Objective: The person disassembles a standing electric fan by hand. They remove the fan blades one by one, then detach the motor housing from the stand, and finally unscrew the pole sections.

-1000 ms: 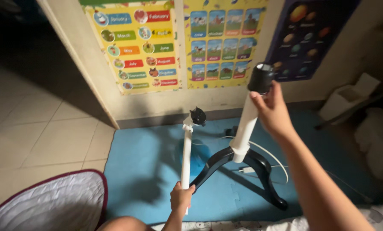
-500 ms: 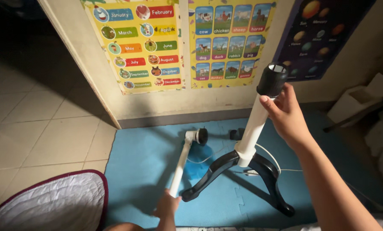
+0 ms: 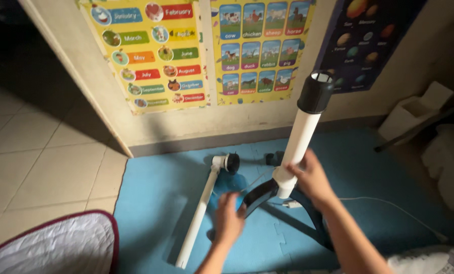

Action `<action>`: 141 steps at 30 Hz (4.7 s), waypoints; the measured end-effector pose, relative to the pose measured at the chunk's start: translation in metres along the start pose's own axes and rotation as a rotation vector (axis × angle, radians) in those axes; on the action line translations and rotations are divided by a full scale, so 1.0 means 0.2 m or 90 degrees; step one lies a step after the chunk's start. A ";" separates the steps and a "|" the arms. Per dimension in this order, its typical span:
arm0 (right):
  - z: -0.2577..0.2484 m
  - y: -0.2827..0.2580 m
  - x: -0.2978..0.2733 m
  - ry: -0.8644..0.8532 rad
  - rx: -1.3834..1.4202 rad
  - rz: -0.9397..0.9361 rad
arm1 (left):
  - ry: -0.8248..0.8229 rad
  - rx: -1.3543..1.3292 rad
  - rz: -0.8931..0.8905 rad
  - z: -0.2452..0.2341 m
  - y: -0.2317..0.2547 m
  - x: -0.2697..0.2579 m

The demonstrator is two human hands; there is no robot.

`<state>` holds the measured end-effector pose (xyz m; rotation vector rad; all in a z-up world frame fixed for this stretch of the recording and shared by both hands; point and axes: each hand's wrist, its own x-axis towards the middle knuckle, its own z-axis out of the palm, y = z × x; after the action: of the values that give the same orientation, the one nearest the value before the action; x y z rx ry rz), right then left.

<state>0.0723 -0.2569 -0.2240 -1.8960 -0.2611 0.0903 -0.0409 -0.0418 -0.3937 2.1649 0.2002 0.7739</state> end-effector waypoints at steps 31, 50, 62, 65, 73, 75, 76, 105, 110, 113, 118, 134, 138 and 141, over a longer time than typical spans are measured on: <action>-0.11 -0.07 -0.20 0.320 0.148 -0.184 | -0.223 0.039 0.030 -0.17 0.99 0.22; -0.08 -0.06 -0.19 0.359 0.235 -0.114 | -0.307 0.098 -0.037 -0.14 1.08 0.26; -0.02 -0.15 -0.27 0.362 0.213 -0.084 | -0.341 0.081 -0.076 -0.18 1.06 0.21; -0.02 -0.15 -0.27 0.367 0.197 -0.061 | -0.326 0.090 -0.061 -0.19 1.07 0.21; -0.03 -0.05 -0.23 0.366 0.220 -0.102 | -0.332 0.109 -0.045 -0.19 1.06 0.21; -0.03 -0.03 -0.22 0.366 0.222 -0.101 | -0.309 0.104 -0.010 -0.18 1.06 0.22; -0.04 -0.03 -0.22 0.367 0.225 -0.097 | -0.297 0.102 0.009 -0.17 1.06 0.22; -0.07 -0.11 -0.24 0.397 0.232 -0.082 | -0.311 0.056 0.001 -0.15 1.10 0.18; -0.10 -0.11 -0.23 0.394 0.196 -0.063 | -0.322 0.042 -0.001 -0.12 1.08 0.18; -0.08 -0.11 -0.21 0.402 0.228 -0.079 | -0.302 0.040 0.022 -0.13 1.07 0.17; -0.03 -0.11 -0.20 0.385 0.193 -0.107 | -0.259 0.034 -0.004 -0.18 1.08 0.19; 0.03 -0.14 -0.25 0.289 0.223 -0.106 | -0.374 0.146 -0.100 -0.17 1.09 0.23; 0.05 -0.08 -0.22 0.165 0.302 -0.165 | -0.363 0.057 -0.081 -0.25 1.19 0.35; -0.02 -0.04 -0.18 0.107 0.208 -0.141 | -0.392 0.079 -0.064 -0.27 1.25 0.40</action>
<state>0.0378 -0.2662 -0.2181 -1.5296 -0.3186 -0.1663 -0.0372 -0.1401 -0.1450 2.3795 0.0350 0.0180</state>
